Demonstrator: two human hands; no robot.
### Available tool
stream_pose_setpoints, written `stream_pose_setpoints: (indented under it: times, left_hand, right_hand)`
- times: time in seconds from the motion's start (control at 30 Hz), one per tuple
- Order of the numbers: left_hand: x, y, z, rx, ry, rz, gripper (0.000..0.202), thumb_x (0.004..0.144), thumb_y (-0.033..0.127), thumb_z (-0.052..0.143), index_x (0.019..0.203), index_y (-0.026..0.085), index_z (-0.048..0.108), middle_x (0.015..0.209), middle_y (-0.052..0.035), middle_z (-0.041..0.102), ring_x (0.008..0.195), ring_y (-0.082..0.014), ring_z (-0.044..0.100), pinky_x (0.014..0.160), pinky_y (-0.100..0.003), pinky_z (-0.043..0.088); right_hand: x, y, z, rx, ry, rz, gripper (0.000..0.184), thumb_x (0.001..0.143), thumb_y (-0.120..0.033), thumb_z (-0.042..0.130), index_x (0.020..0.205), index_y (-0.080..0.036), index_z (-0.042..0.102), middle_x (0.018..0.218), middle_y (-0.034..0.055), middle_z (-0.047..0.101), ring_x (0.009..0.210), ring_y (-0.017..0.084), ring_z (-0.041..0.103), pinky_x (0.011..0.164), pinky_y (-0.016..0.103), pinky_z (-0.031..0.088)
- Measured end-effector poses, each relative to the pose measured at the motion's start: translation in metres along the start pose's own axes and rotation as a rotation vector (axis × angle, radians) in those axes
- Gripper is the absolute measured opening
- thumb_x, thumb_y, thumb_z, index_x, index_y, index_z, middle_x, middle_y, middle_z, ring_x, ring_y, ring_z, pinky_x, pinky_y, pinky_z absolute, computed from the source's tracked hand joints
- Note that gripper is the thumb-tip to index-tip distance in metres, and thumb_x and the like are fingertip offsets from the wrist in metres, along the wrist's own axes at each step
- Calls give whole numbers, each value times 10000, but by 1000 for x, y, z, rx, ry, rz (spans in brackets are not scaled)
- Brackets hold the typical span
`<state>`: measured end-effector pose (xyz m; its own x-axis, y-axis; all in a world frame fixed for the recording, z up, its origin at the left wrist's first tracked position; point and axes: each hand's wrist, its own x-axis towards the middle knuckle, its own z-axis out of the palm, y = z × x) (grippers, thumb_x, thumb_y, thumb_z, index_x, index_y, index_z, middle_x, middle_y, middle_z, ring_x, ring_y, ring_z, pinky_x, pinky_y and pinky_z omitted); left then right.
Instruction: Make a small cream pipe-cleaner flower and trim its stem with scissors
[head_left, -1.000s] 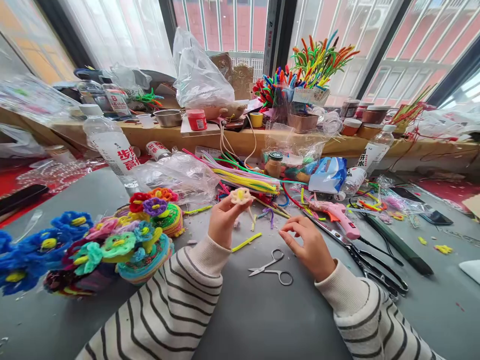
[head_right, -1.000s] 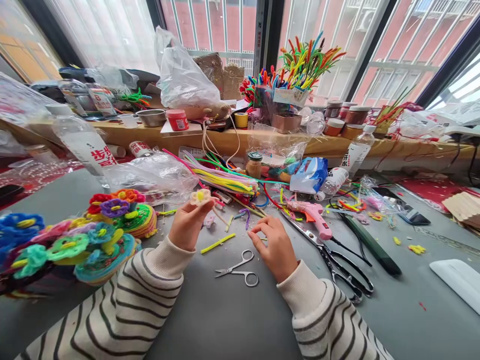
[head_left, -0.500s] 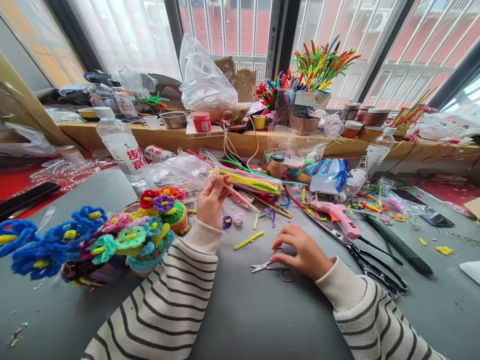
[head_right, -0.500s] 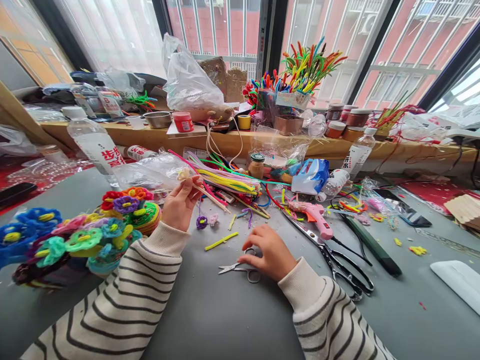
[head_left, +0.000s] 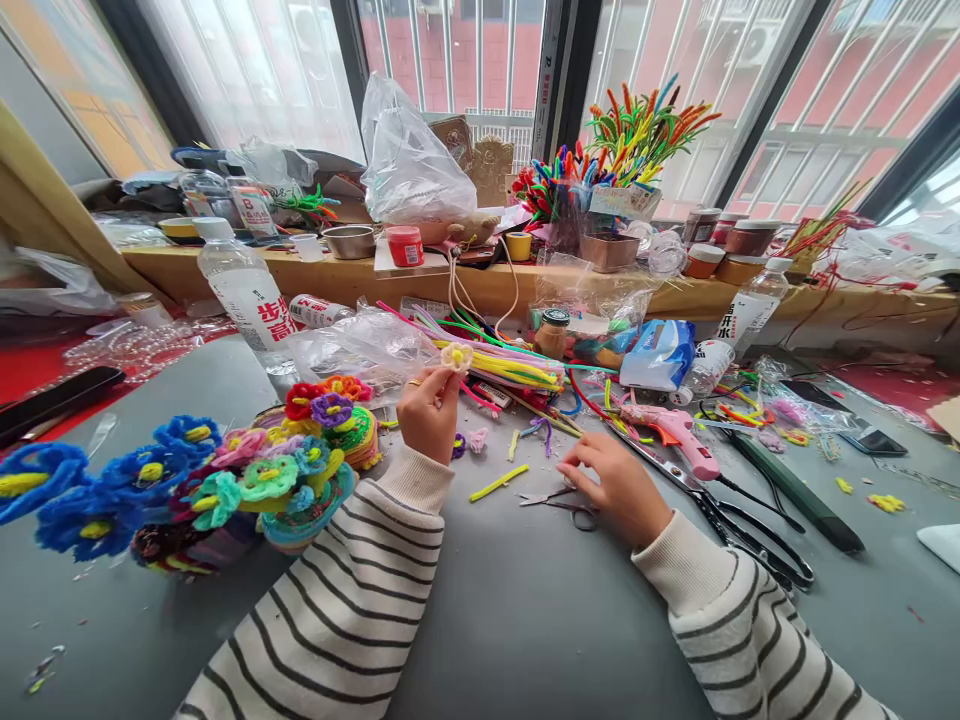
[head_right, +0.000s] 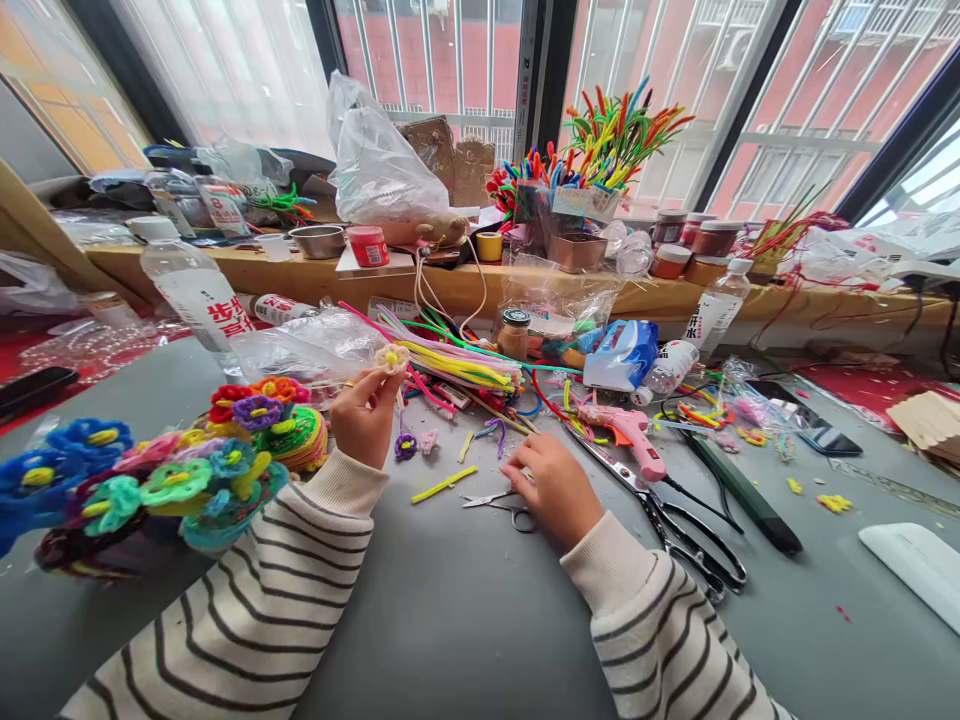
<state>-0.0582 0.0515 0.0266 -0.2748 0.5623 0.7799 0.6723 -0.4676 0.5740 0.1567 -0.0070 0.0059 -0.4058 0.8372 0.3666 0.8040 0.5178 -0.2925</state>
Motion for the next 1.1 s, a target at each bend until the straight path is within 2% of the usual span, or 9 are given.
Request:
stream_pose_setpoints:
  times: [0.17, 0.3, 0.43, 0.57, 0.7, 0.83, 0.97, 1.03, 1.1]
  left_hand:
    - [0, 0, 1, -25, -9, 1, 146, 696, 277, 557, 679, 166, 650, 677, -26, 620, 511, -90, 492, 568, -210, 385]
    - [0, -2, -1, -23, -28, -27, 134, 686, 288, 567, 680, 179, 645, 610, -9, 617, 534, -107, 542, 595, -217, 397]
    - [1, -4, -2, -52, -15, -26, 142, 693, 286, 556, 723, 188, 654, 677, -15, 624, 534, -99, 545, 567, -216, 405]
    - [2, -2, -4, -51, 48, 16, 114, 637, 276, 608, 658, 184, 671, 686, -12, 589, 457, -60, 450, 497, -203, 384]
    - [-2, -1, -2, -170, -116, -98, 184, 691, 277, 550, 788, 187, 678, 536, 12, 603, 420, -71, 473, 506, -206, 409]
    - [-4, -1, 2, -377, -196, -201, 239, 685, 275, 558, 882, 189, 662, 739, -28, 676, 629, -127, 597, 632, -239, 465]
    - [-1, 4, 2, -530, -230, -204, 281, 694, 224, 543, 959, 196, 632, 905, -42, 661, 845, -145, 585, 766, -256, 459]
    - [0, 6, 1, -559, -222, -218, 276, 709, 214, 520, 960, 185, 632, 923, -50, 656, 871, -147, 578, 799, -271, 454]
    - [0, 8, 1, -563, -217, -243, 275, 717, 219, 509, 960, 181, 632, 949, -56, 648, 881, -152, 577, 821, -291, 451]
  right_hand:
    - [60, -11, -3, -247, -62, 5, 234, 846, -234, 420, 813, -143, 633, 807, 82, 591, 800, 181, 533, 692, 272, 420]
    - [108, -27, 20, -299, -114, -37, 217, 816, -118, 428, 844, -123, 643, 877, 123, 593, 866, 210, 529, 651, 262, 430]
    - [130, -39, 45, -318, -153, -37, 266, 814, -88, 397, 865, -100, 657, 883, 162, 604, 846, 237, 545, 605, 277, 442]
    - [132, -44, 53, -316, -157, -5, 274, 805, -79, 399, 826, -68, 671, 841, 201, 613, 819, 276, 552, 581, 317, 446]
    - [126, -44, 47, -293, -125, 24, 243, 774, -53, 426, 783, -62, 668, 788, 195, 619, 778, 271, 555, 567, 317, 446]
    - [108, -40, 30, -256, -17, 93, 237, 759, -21, 402, 799, -52, 634, 805, 201, 603, 811, 274, 535, 568, 314, 445]
    - [82, -29, 15, -159, 130, 168, 187, 785, -95, 424, 882, -84, 583, 891, 158, 596, 891, 251, 512, 736, 354, 431]
    - [71, -22, 15, -40, 194, 190, 180, 816, -179, 420, 930, -118, 545, 912, 109, 603, 855, 203, 542, 742, 321, 443]
    - [64, -17, 18, 392, 294, 256, 181, 817, -261, 427, 911, -137, 519, 874, 88, 621, 776, 184, 579, 701, 319, 465]
